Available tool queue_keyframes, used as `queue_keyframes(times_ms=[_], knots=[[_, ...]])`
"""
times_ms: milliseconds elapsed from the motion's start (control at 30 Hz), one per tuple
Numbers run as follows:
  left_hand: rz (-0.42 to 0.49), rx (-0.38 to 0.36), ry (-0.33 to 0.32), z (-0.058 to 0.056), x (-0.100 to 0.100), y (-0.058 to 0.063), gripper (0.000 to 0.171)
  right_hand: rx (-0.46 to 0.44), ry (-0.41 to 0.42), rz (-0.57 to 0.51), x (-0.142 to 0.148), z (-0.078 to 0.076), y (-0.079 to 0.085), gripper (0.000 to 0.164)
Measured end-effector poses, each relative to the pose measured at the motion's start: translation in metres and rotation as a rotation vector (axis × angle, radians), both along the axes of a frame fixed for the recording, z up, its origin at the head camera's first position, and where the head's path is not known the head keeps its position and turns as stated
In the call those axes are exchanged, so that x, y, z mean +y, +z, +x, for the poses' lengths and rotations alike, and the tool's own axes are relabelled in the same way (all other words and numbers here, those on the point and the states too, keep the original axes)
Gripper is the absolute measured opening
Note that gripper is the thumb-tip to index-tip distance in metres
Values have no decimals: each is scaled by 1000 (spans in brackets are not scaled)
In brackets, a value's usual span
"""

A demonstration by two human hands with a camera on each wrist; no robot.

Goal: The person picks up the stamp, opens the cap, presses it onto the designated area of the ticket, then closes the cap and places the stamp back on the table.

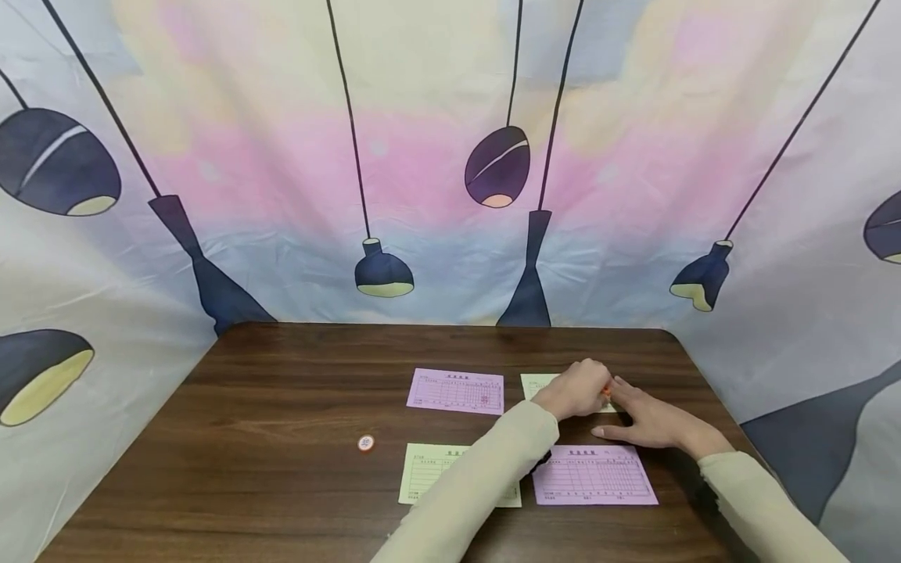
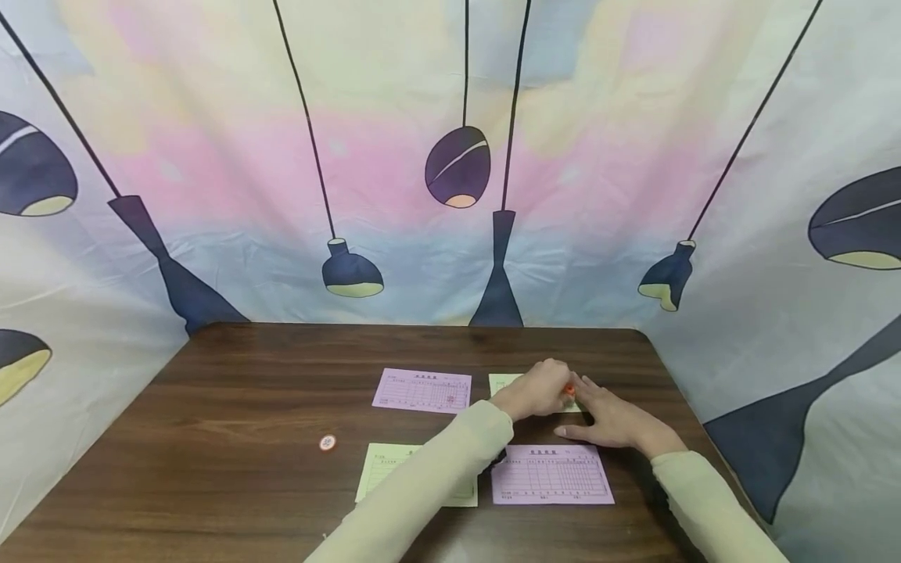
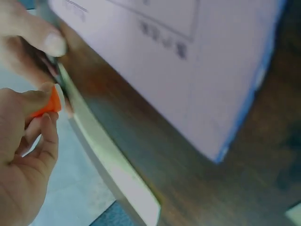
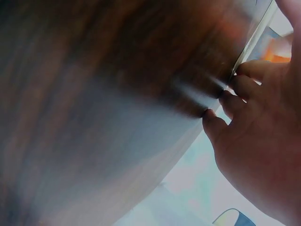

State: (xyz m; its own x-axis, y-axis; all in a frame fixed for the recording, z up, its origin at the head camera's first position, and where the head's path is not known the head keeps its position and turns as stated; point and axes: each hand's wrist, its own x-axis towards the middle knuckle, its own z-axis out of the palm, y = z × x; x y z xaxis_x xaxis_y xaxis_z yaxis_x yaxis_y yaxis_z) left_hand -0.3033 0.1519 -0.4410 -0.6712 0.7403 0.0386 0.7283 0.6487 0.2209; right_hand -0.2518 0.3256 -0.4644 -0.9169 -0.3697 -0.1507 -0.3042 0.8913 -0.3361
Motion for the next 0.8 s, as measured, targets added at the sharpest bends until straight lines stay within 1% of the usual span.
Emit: queue_keyframes(times_ms=[67,233,367,500,600,700,800], knots=[[40,-5,-21,0,-4,6,25,-2,1,-2,0,0,1,99],[112,-29,-16,-2,-18,19,14,-4,-4,2,-2,-1,1,102],[131,-2,-28,-2,-31,26,23,-6,-9,5,-3,-1,4,105],[119,24,-35,4,-43,28,30,-1,0,17,-4,0,6,106],[122,17,-35,11,-52,29,33,5,11,19,-5,0,6,107],[129,38,-58,17,-58,30,34,15,10,29,-5,1,6,109],[127,57,-72,23,-63,34,35,34,1,35,-5,1,8,109]])
